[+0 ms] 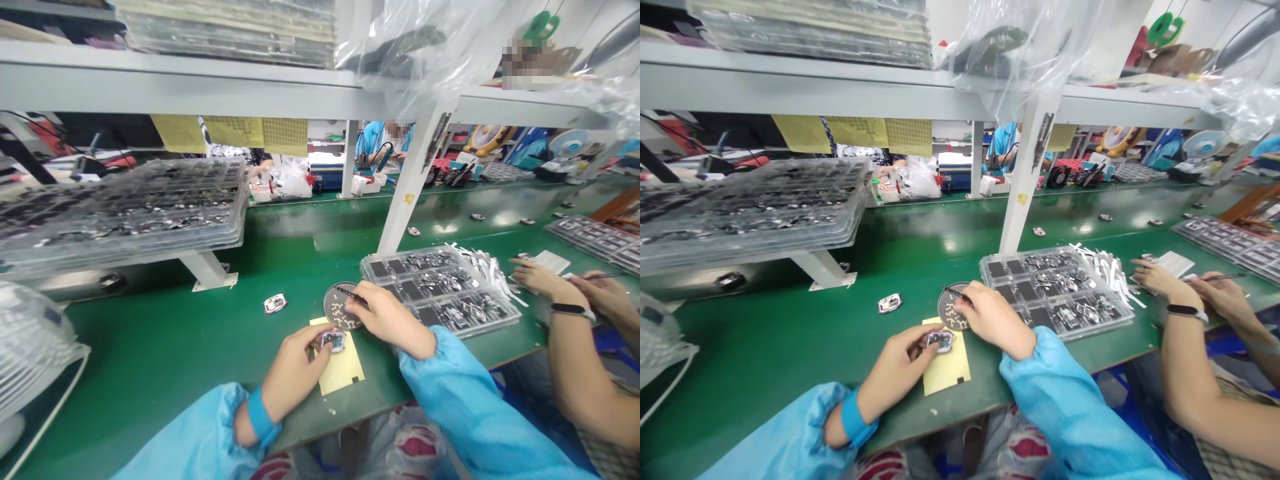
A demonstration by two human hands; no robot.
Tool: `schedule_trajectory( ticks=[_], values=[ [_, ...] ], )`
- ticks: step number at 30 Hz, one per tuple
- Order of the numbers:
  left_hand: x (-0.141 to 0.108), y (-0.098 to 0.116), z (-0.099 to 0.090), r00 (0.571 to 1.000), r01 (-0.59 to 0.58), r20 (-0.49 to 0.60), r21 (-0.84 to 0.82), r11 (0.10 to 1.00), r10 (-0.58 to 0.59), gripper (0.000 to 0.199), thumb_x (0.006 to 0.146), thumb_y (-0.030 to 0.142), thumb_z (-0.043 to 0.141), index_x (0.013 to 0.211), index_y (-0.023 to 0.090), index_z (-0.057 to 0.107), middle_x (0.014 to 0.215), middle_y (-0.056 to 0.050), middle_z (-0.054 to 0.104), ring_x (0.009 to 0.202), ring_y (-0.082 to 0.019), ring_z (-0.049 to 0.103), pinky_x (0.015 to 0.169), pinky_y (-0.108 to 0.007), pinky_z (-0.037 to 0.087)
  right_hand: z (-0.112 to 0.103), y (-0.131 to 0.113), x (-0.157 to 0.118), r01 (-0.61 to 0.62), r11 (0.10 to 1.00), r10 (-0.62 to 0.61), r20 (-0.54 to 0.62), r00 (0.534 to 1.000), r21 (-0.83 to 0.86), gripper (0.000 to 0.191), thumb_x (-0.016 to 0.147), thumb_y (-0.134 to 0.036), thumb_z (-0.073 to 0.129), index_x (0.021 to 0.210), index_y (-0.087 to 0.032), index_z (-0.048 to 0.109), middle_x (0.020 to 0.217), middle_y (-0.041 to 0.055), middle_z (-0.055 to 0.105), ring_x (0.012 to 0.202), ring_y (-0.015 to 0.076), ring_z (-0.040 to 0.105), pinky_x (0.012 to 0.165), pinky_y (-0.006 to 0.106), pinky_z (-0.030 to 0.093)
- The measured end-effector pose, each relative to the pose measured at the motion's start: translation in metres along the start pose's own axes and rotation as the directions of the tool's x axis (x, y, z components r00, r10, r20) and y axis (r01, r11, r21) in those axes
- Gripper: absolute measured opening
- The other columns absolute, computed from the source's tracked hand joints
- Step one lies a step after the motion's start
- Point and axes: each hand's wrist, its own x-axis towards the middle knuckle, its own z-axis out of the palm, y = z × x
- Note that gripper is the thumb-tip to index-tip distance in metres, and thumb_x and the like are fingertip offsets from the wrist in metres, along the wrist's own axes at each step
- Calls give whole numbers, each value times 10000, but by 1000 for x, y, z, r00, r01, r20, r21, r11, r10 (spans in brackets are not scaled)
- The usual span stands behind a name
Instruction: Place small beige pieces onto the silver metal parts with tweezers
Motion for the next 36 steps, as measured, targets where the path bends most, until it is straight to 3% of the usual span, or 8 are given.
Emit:
schedule_trajectory(
  ticks=[4,13,16,23,27,30,33,36],
  values=[
    [5,-3,-12,999,-19,-32,87,996,22,283,958,303,564,1227,282,648,948,16,696,814,-171,620,782,-292,478,-2,9,6,-56,980,49,-43,998,-191,171,1014,-204,539,979,-187,706,958,65,648,871,211,645,793,333,482],
    [120,-49,-100,961,76,-273,438,896,52,401,930,342,519,1255,183,691,912,-57,715,823,-231,665,786,-334,512,-13,-22,-40,51,966,-4,-185,983,254,410,1055,-376,488,702,-186,575,766,23,585,739,151,563,690,298,435],
    [144,-72,-118,938,136,-344,480,867,43,538,932,426,546,1371,124,621,1190,-161,679,1133,-333,625,996,-440,484,-8,-26,-63,7,950,55,-190,980,313,445,1058,-422,466,720,-178,620,720,28,601,704,149,580,677,295,433],
    [84,-82,-120,970,8,-209,547,837,128,593,843,639,679,1253,212,661,1336,-103,610,1293,-313,530,1128,-462,399,17,-5,-105,-398,555,434,154,888,730,497,832,-653,717,938,-175,633,632,-13,586,562,137,586,509,234,489],
    [50,-77,-113,978,-58,-131,577,815,163,476,853,570,711,1198,245,662,1374,-100,581,1333,-337,478,1104,-523,377,25,-1,-113,-305,584,372,86,924,752,377,881,-543,722,917,-176,642,799,33,654,626,124,617,578,243,531],
    [47,-65,-102,977,-66,-156,423,904,145,356,884,497,682,1097,211,673,1229,-101,646,1201,-304,558,1053,-471,421,33,-1,-114,-209,600,298,27,954,772,273,954,-461,659,955,-188,651,971,77,697,753,148,684,687,279,576],
    [50,-39,-86,994,63,-80,-88,994,-70,487,807,501,766,1130,175,604,1071,-94,679,908,-227,640,743,-314,494,40,-2,-110,-194,574,290,24,957,796,230,962,-431,657,991,-203,645,966,75,722,822,172,718,765,307,601],
    [49,-6,-67,968,245,184,-529,813,-172,632,717,421,885,1189,165,551,1008,-63,656,688,-108,560,546,-193,349,45,-6,-102,-212,589,302,30,953,780,208,914,-389,728,968,-209,641,963,56,729,844,171,723,782,292,600]
  ],
)
